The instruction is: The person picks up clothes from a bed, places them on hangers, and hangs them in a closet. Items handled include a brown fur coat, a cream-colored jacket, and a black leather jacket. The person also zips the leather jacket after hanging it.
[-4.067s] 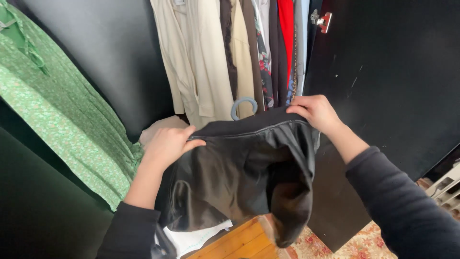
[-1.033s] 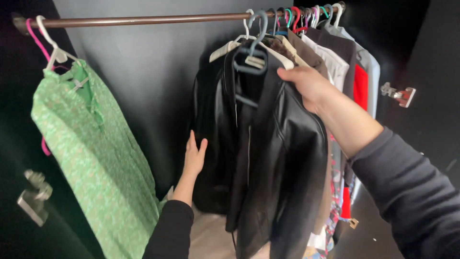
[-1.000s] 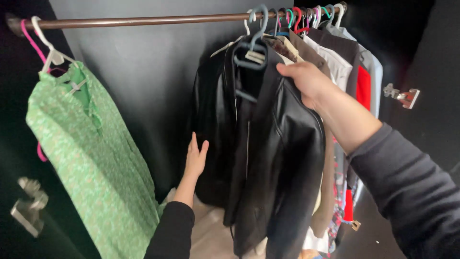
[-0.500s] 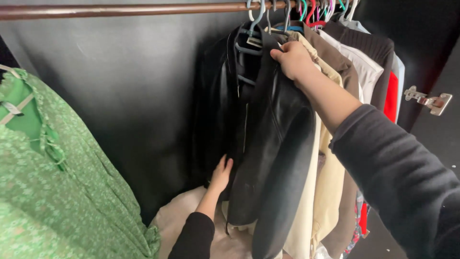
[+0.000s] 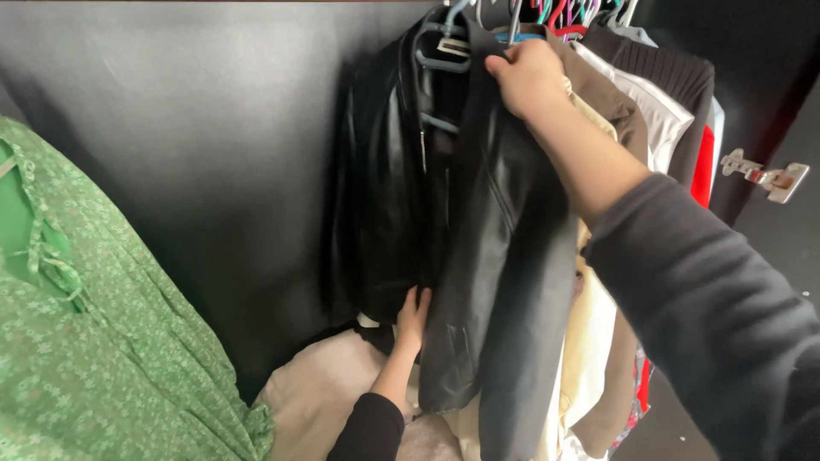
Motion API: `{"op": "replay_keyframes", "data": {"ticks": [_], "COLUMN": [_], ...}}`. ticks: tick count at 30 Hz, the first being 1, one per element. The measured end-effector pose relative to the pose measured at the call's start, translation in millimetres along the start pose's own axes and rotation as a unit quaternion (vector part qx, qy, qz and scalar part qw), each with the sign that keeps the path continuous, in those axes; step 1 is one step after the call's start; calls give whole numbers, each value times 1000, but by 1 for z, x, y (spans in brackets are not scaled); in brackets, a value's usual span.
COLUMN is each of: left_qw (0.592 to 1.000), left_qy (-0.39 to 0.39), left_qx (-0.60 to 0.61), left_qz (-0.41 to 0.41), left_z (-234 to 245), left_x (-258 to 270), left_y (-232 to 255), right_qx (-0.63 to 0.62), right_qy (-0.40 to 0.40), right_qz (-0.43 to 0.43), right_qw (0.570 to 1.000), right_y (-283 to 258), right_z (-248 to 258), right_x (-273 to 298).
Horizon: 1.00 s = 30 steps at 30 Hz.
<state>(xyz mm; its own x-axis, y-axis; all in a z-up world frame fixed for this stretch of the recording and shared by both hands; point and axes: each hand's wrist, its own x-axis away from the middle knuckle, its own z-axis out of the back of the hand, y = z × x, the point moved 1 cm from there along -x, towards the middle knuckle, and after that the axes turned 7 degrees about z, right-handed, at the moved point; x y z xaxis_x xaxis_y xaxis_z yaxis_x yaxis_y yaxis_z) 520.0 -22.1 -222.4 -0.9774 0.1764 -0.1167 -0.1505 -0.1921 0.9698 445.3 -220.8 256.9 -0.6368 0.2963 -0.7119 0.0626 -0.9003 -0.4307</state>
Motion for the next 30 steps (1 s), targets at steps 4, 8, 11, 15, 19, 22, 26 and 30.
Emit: {"op": "replay_keyframes", "data": {"ticks": [4,8,11,15,19,22,26,30], "left_qw": [1000,988,975,958,849,837,864,941], "left_qy": [8,19,18,71,17,21,25,226], "left_qx": [4,107,98,66,465,468,413,24], "left_qz": [13,108,197,269,251,283,288,252], "left_z": [-8,-8,2,2,6,3,-5,-13], "left_x": [10,75,120,119,114,102,102,99], "left_y": [-38,-40,-41,-81,-107,-145,-156,-184], "right_qx": [11,144,288,177,156,153,227,24], "right_qy": [14,96,124,-40,-188,-204,-278,-183], "right_qz": [48,137,332,585,506,462,463,467], "right_qw": [999,975,890,790,828,849,810,865], "right_y": [-3,-33,-80,-16,63,99,166,169], "right_z": [-31,-22,-15,-122,-179,-182,-207,-163], "right_x": [-1,70,158,277,355,385,420,438]}}
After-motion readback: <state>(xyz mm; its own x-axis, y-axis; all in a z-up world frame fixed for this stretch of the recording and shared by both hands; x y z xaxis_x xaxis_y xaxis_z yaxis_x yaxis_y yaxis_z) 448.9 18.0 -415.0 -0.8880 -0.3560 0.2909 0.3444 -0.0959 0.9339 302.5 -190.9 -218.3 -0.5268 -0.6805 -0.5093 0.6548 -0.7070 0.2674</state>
